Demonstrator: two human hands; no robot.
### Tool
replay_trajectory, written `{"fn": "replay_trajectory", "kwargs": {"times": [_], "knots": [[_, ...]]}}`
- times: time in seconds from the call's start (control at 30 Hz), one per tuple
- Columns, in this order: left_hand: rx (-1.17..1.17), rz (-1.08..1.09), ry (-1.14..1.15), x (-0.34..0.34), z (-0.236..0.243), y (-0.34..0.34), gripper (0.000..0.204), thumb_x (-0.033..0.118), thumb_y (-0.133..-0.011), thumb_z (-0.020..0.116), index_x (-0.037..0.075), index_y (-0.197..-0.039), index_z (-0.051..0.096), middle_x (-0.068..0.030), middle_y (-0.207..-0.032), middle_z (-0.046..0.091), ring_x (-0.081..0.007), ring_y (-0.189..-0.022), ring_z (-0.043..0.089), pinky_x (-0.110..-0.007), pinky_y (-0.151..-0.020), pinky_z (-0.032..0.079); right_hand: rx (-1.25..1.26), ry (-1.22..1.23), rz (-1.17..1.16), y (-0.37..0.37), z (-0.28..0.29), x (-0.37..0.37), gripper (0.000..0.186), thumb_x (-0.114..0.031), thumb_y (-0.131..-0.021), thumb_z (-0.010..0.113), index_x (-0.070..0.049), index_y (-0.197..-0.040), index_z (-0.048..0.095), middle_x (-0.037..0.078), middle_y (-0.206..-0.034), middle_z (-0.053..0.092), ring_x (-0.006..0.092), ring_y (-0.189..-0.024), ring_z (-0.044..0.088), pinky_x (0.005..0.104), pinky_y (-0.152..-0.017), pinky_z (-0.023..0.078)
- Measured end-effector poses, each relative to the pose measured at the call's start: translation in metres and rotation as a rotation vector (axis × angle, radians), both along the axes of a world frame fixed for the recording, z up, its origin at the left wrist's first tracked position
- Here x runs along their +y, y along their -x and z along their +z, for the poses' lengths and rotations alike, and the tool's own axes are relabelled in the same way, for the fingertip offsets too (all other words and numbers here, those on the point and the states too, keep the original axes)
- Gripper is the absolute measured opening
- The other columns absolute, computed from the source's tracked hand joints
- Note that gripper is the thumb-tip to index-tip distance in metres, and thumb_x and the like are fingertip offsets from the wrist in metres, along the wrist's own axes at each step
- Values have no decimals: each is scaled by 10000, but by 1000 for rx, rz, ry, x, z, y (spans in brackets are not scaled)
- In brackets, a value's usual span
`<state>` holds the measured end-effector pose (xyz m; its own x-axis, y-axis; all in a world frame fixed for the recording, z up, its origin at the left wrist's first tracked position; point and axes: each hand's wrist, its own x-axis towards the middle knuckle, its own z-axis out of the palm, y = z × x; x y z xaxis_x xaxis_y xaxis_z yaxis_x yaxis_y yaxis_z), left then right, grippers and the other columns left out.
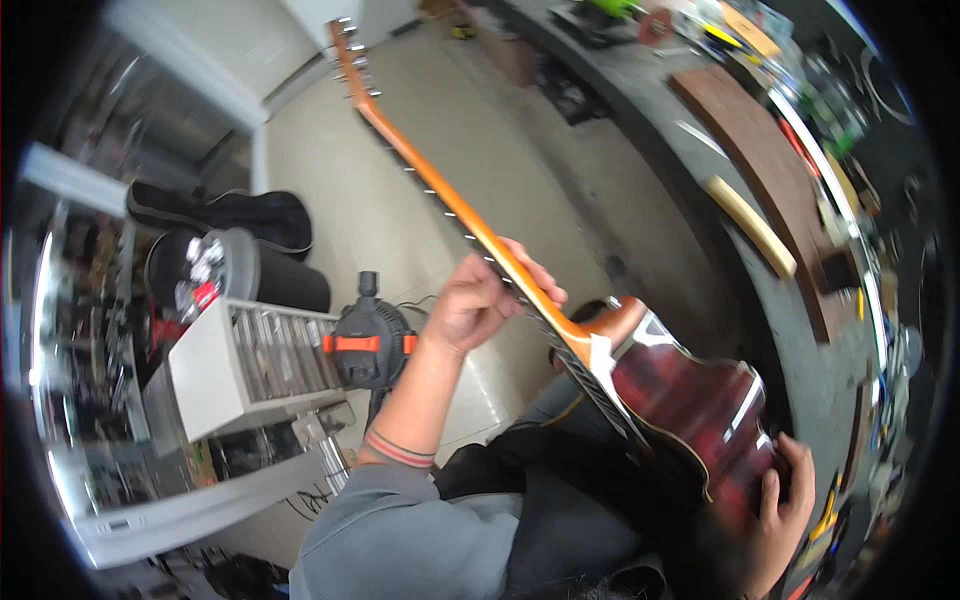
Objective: The person sands the fretboard of an acoustic guitar using a sanding block, then brushes the fretboard with a small brush. They inspect the neck and body of the guitar, and finally use a metal file to work on the frets.
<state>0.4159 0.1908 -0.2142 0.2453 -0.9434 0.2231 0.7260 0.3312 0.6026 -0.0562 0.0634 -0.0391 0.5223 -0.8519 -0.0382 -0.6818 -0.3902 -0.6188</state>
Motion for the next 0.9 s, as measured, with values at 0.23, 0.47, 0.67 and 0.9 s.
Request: {"fn": "replay_trajectory", "kwargs": {"times": [0.23, 0.47, 0.67, 0.9], "knots": [[4, -9, -37, -16, -21, 7, 507, 367, -1102, 712, 40, -1454, 550, -231, -1371, 721, -468, -1319, 687, -624, -1168, 539, -60, 81, -94, 11, 4, -29, 345, -13, -994, 695, 35, -1336, 689, 161, -1198, 726, 290, -1173, 723, 377, -1054, 541], [44, -105, -59, -42, -34, 5, 424, 273, -1173, 591, 36, -1519, 528, -238, -1437, 688, -436, -1398, 653, -531, -1129, 623, -11, 134, -305, 74, 14, -1, 342, -103, -1061, 690, 10, -1384, 685, 147, -1193, 747, 266, -1132, 729, 378, -1036, 550], [12, -120, -100, -52, -33, 5, 395, 287, -1211, 500, 44, -1521, 534, -224, -1465, 670, -413, -1418, 638, -544, -1152, 604, -2, 218, -549, 185, 1, -6, 345, -136, -1104, 650, -2, -1421, 680, 137, -1258, 750, 249, -1204, 711, 376, -1083, 540], [-75, -130, -187, -70, -15, 26, 378, 283, -1216, 499, 55, -1516, 540, -220, -1473, 668, -409, -1409, 648, -494, -1070, 610, 502, 213, -670, 357, -61, 1, 519, -143, -998, 755, -21, -1486, 625, 227, -1441, 653, 418, -1403, 595, 482, -1199, 461]]}}
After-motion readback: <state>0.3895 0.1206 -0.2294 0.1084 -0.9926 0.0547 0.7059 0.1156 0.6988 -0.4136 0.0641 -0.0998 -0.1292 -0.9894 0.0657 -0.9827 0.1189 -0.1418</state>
